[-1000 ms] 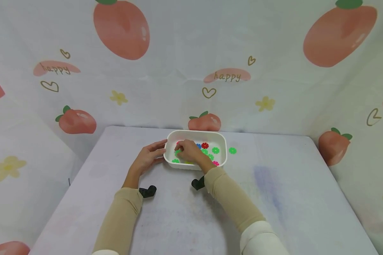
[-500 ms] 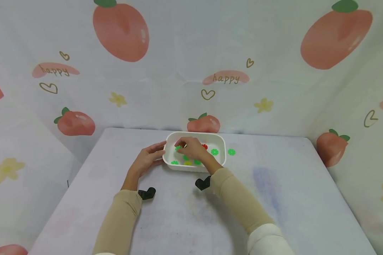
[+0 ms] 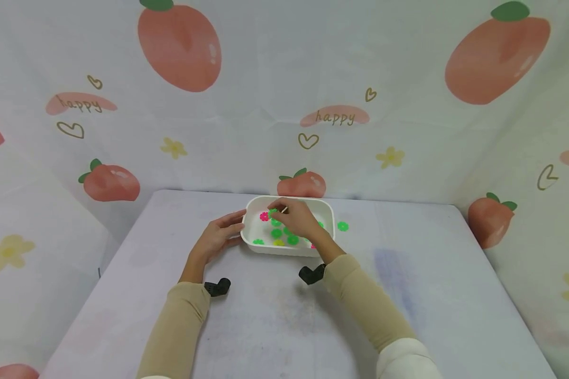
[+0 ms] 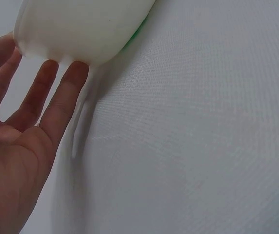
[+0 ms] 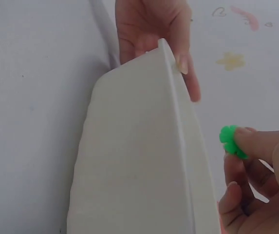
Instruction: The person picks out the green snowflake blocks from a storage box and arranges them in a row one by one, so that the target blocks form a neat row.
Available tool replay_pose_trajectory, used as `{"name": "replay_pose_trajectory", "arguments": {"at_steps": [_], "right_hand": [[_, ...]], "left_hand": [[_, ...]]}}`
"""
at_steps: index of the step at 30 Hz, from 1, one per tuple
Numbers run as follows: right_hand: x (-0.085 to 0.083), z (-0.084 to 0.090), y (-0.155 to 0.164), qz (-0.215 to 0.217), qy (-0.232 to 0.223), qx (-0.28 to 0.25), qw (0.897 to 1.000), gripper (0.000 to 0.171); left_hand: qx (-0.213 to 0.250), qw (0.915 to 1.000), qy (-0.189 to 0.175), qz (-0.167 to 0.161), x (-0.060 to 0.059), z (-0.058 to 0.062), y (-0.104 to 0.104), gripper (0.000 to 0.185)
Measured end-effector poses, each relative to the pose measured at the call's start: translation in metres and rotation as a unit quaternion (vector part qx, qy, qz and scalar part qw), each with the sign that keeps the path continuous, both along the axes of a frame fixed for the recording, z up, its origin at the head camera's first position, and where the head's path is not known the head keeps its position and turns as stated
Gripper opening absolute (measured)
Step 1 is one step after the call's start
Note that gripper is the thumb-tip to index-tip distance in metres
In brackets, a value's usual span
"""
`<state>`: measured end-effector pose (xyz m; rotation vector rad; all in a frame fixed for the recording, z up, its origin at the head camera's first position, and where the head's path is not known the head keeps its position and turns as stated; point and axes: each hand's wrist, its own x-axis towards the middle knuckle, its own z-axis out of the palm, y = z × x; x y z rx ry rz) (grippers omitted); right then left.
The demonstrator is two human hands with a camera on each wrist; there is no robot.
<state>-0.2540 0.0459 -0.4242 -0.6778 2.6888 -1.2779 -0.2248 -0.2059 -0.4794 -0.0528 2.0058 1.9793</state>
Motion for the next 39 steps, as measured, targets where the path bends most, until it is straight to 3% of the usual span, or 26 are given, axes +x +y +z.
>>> {"name": "replay_pose_trajectory", "arguments": {"at_steps": [17, 25, 39], "right_hand": [[0.006, -0.001, 0.047, -0.070, 0.003, -0.106, 0.992, 0.025], [0.012, -0.001, 0.065, -0.100, 0.001, -0.099, 0.990, 0.023], [0.013, -0.016, 0.098, -0.138, -0.012, -0.148, 0.979, 0.029]], "left_hand": [[0.001, 1.0000, -0.005, 0.000, 0.000, 0.004, 0.001, 0.053], [0.000, 0.9999, -0.012, 0.001, 0.000, 0.003, 0.001, 0.052], [0.005, 0.9999, -0.009, 0.003, -0.002, 0.000, 0.000, 0.050]]}}
